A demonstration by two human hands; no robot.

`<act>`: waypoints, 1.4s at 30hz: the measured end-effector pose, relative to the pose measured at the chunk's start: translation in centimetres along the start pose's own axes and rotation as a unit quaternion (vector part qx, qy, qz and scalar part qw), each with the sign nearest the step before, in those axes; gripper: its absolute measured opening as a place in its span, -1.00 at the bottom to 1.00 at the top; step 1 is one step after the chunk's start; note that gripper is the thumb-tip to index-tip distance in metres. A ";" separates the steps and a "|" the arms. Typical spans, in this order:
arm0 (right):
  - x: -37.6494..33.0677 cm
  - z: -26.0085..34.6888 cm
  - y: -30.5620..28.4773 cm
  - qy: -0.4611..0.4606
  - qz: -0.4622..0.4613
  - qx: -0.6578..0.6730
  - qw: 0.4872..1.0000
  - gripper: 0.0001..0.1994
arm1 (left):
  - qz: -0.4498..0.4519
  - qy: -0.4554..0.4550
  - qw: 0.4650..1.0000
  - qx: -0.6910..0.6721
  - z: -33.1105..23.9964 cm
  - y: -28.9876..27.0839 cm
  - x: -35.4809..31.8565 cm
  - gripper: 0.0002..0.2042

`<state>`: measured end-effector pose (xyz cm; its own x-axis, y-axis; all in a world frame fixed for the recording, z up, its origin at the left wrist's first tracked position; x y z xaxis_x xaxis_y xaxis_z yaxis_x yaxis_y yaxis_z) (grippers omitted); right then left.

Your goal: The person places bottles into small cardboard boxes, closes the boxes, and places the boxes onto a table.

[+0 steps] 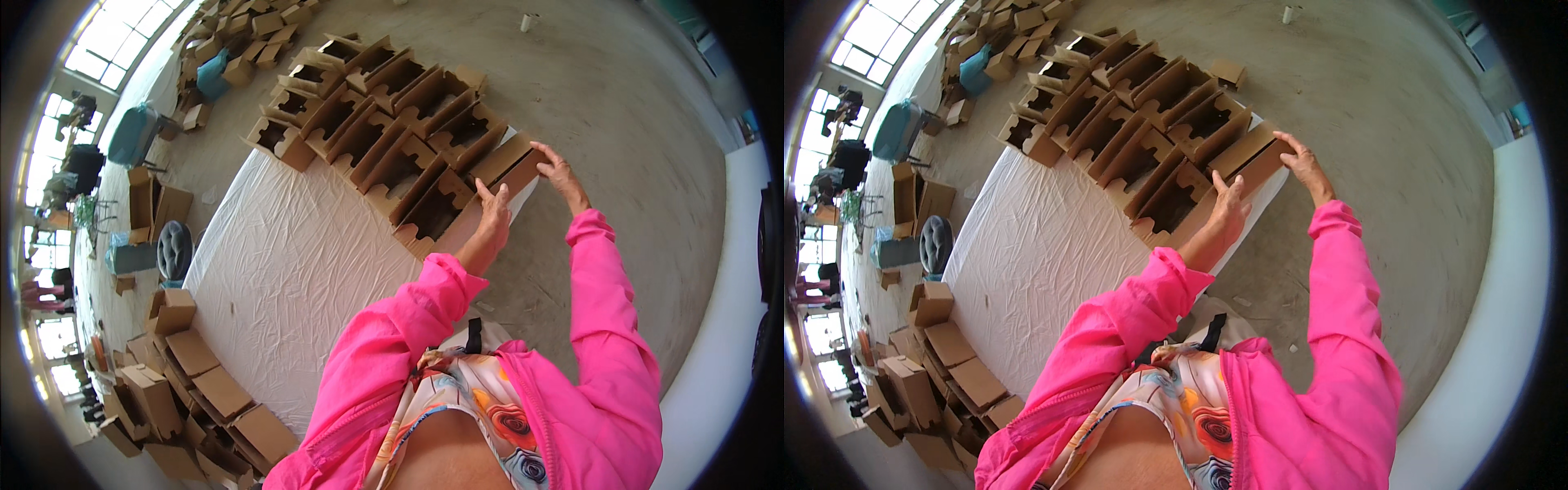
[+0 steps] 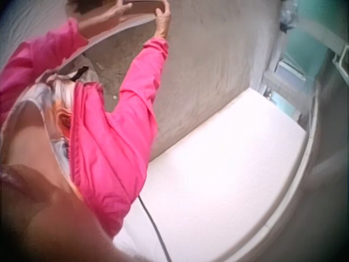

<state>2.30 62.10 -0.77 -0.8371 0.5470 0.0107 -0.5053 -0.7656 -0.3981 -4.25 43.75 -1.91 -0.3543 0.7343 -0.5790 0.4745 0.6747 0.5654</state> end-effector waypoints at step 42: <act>-23.3 23.5 39.7 -0.041 0.194 -0.147 0.969 -0.75 | -0.719 0.187 0.441 0.503 -23.2 -75.9 -46.7 -0.19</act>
<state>-3.17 11.05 4.71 -0.9719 0.2000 -0.1240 -0.0782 -0.7715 -0.6314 -42.39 -40.07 -4.15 -0.8912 -0.3114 0.3299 -0.4066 0.2257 -0.8853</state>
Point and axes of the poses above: each hand's wrist, its own x-axis towards the middle knuckle, its own y-axis out of the palm, z = x × y, the point moved 3 cm from there along x, towards the middle knuckle, and after that the axes turned 10 degrees about -y, right-handed, at the moved point
